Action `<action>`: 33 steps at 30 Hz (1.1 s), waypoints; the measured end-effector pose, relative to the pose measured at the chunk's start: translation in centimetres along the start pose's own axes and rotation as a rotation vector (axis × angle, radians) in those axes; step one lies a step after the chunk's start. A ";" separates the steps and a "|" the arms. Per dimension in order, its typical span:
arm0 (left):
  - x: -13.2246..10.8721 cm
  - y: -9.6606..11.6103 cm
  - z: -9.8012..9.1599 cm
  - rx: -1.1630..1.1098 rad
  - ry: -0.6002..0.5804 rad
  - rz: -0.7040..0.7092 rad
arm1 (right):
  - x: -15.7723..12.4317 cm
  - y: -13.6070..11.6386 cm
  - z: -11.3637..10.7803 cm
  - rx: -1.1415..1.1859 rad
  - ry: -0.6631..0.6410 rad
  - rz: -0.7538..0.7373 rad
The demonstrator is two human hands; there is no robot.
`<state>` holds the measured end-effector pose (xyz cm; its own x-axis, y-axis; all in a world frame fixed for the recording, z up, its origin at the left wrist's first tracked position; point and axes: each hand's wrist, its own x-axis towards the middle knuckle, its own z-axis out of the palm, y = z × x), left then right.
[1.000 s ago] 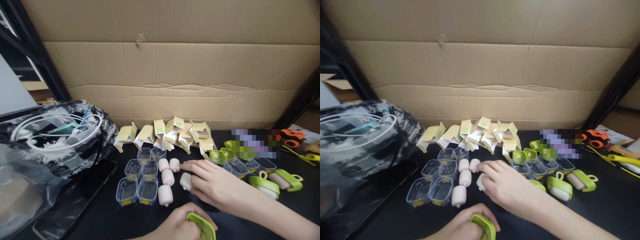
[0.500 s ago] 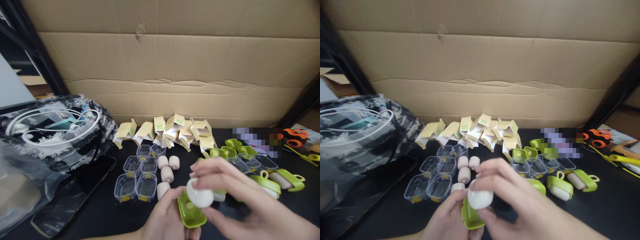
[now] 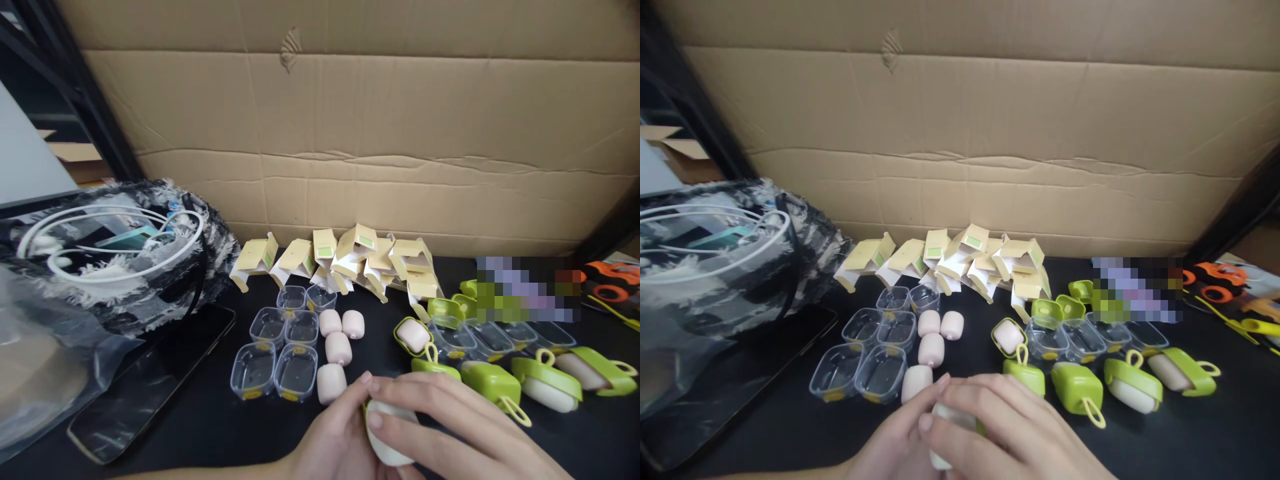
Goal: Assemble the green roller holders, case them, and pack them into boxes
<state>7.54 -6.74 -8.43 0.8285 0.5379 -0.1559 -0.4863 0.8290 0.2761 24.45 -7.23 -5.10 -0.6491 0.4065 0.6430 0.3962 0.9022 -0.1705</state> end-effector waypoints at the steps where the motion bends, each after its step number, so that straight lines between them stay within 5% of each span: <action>1: -0.2 0.1 0.2 0.005 0.016 -0.009 | 0.0 0.0 0.1 -0.020 0.022 -0.003; 13: 1.0 -0.5 -2.8 -0.012 0.014 0.015 | -0.4 0.0 0.1 -0.008 -0.241 0.072; 24: 1.2 -0.9 -3.1 -0.015 0.035 0.084 | -0.1 -0.6 1.6 0.303 -0.094 0.391; 33: 0.9 -1.2 -3.0 -0.012 -0.039 0.099 | 0.0 -0.8 1.7 0.268 -0.187 0.403</action>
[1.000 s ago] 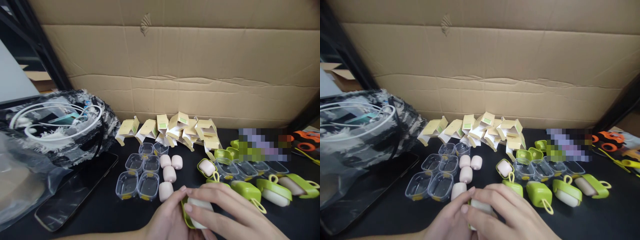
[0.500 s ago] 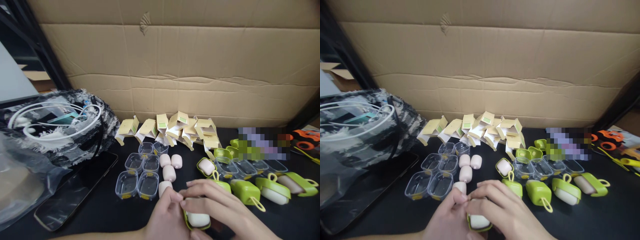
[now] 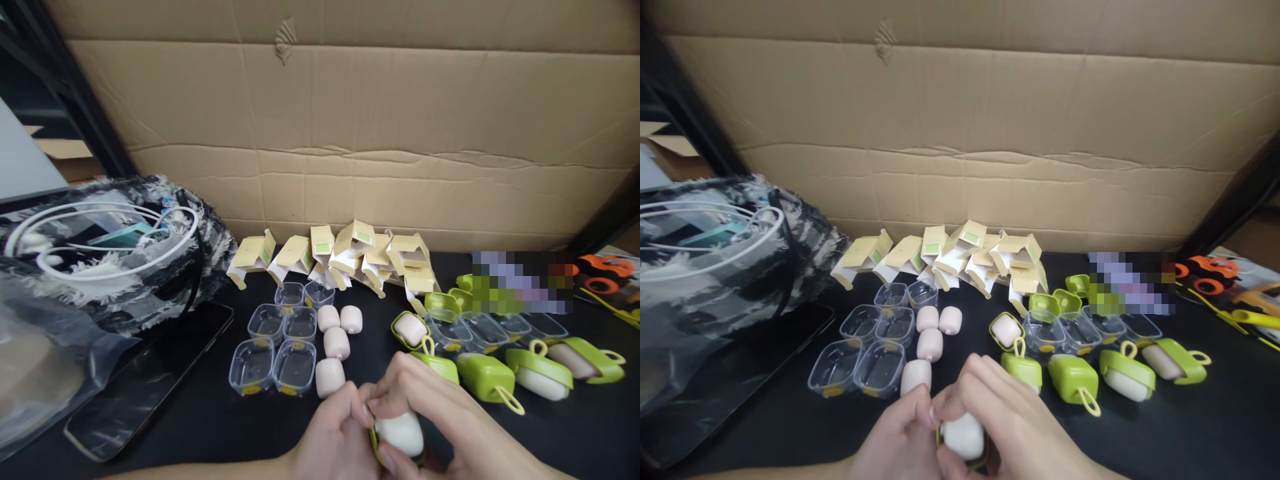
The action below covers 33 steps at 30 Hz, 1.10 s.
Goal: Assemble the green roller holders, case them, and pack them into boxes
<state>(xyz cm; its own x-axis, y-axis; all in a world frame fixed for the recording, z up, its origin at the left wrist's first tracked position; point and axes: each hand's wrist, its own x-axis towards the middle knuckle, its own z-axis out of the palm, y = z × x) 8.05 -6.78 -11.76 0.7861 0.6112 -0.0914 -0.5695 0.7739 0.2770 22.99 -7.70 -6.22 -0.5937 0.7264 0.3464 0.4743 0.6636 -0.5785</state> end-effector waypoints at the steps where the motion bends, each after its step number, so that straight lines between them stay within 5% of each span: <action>1: 0.2 -0.1 -0.4 0.007 0.001 -0.014 | 0.0 0.1 0.0 0.003 0.004 -0.014; 7: 0.4 -0.4 -1.4 0.011 -0.004 0.002 | -0.2 0.4 0.1 0.027 0.019 -0.048; 20: -0.3 0.2 0.9 0.023 0.051 0.030 | -0.3 0.8 0.5 0.047 0.102 -0.116; 25: -1.0 0.7 1.9 0.022 0.088 -0.003 | 0.1 0.0 -0.4 0.029 0.044 -0.002; 33: 0.0 0.7 0.3 0.163 -0.030 -0.033 | 0.7 -0.4 -2.5 -0.019 -0.072 0.037</action>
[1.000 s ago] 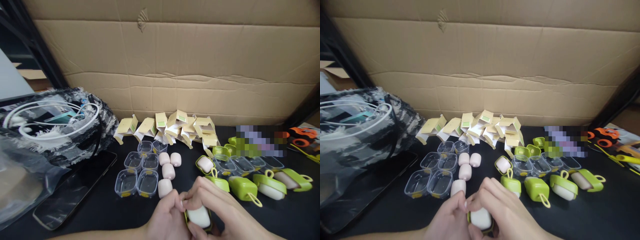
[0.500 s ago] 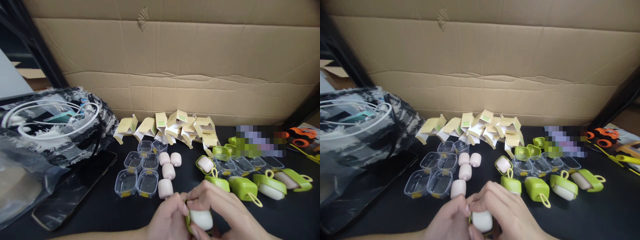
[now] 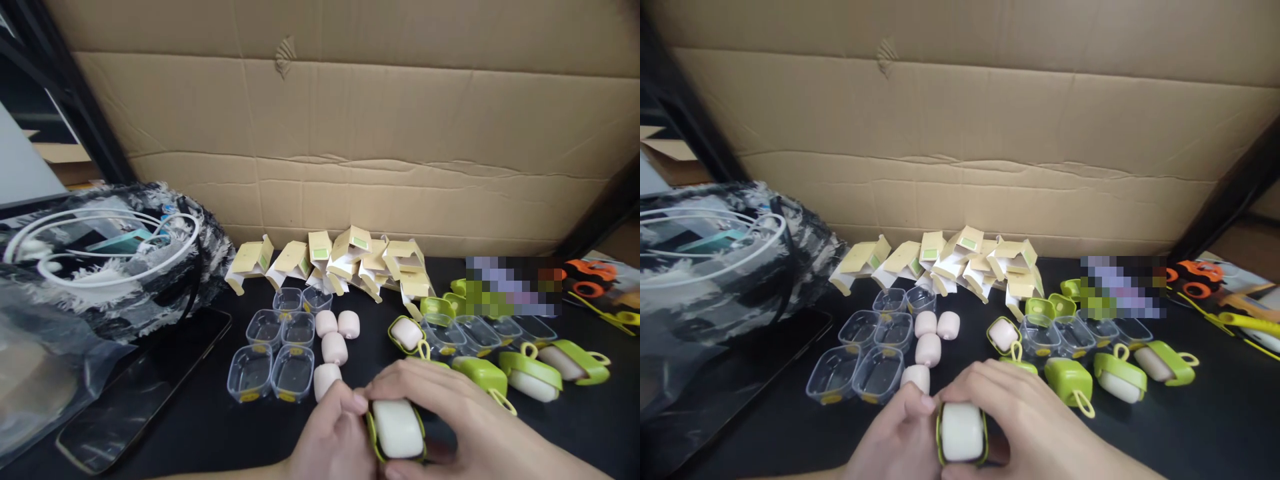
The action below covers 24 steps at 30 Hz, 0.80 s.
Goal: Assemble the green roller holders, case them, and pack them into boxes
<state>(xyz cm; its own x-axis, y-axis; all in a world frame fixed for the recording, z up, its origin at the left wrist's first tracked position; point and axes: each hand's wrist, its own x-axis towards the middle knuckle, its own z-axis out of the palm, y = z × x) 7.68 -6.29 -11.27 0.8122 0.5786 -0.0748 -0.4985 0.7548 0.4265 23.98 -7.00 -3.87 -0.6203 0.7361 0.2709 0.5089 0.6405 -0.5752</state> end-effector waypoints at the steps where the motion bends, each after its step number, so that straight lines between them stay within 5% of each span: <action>1: -0.2 0.1 -0.1 0.024 -0.014 -0.027 | 0.1 0.3 -0.3 0.003 0.045 0.013; 6: -1.1 0.4 0.3 0.127 0.003 -0.127 | 2.7 2.3 -1.9 -0.283 0.278 0.069; 17: -1.0 0.7 0.5 0.130 -0.017 -0.124 | 6.8 4.4 1.0 -0.670 0.162 0.176; 20: -1.1 0.8 0.7 0.147 0.016 -0.130 | 6.3 3.9 -0.5 -0.658 0.136 0.164; 24: -1.1 0.8 0.7 0.154 0.048 -0.134 | 4.6 4.5 -5.1 -0.658 0.157 0.173</action>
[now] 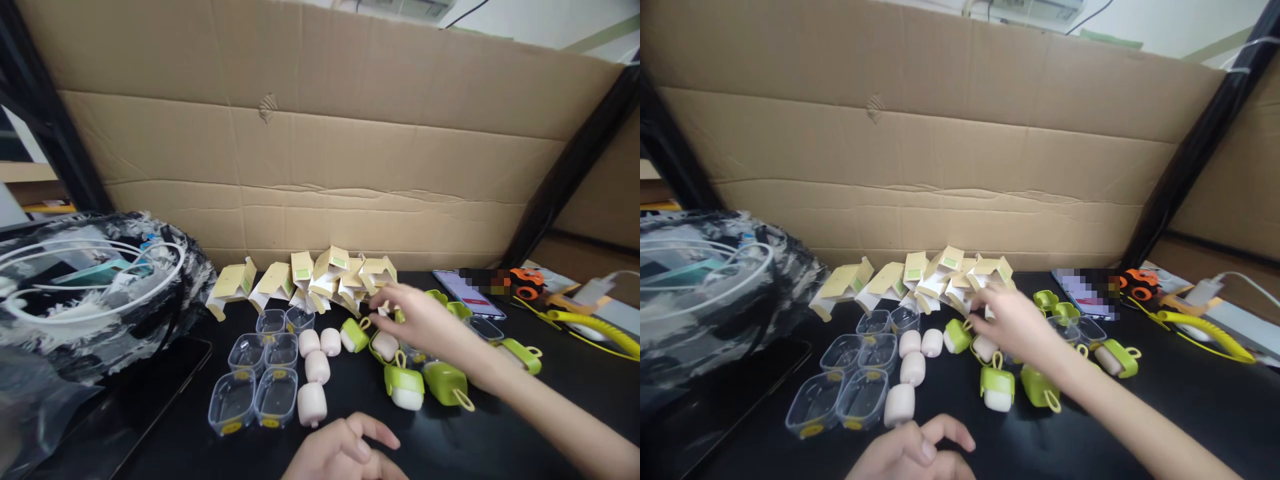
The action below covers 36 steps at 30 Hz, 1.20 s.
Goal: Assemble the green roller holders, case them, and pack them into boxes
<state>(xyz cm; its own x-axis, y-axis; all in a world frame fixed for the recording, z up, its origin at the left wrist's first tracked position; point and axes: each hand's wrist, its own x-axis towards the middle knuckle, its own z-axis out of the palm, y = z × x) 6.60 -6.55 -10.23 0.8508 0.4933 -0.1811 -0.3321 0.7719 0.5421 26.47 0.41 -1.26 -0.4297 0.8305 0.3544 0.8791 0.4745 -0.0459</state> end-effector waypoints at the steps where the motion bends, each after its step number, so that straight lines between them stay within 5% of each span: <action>1: 0.0 0.0 0.0 0.003 -0.001 -0.001 | -0.2 1.3 -0.6 -0.017 0.002 0.003; 7: 0.1 0.0 0.0 0.014 0.010 -0.010 | -0.9 7.4 0.0 -0.104 -0.054 -0.057; 14: 0.0 -0.3 -0.2 0.037 0.010 0.046 | -1.6 7.9 -1.5 -0.148 0.118 -0.047; 19: -0.2 -0.8 -0.6 0.064 -0.032 0.081 | -2.8 4.4 -3.2 0.025 0.189 -0.073; 22: -0.3 -1.1 -0.7 0.135 0.050 0.076 | -3.6 0.3 -2.4 0.285 0.034 -0.153; 26: -0.1 -1.1 -0.1 0.218 0.131 0.131 | -4.5 -3.9 -0.6 0.331 -0.155 -0.303; 33: 0.5 -0.9 0.4 0.401 0.305 0.144 | -2.8 -4.0 -0.1 0.412 -0.022 -0.350; 36: 0.7 -1.2 -0.6 0.521 0.137 0.124 | -1.1 -4.4 0.1 0.298 -0.136 -0.538</action>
<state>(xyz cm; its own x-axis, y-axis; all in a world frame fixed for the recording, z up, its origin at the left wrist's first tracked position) 7.34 -6.90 -11.52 0.7455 0.6428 -0.1762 -0.1513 0.4207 0.8945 23.03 -2.60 -1.52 -0.8354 0.4732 0.2797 0.4455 0.8809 -0.1596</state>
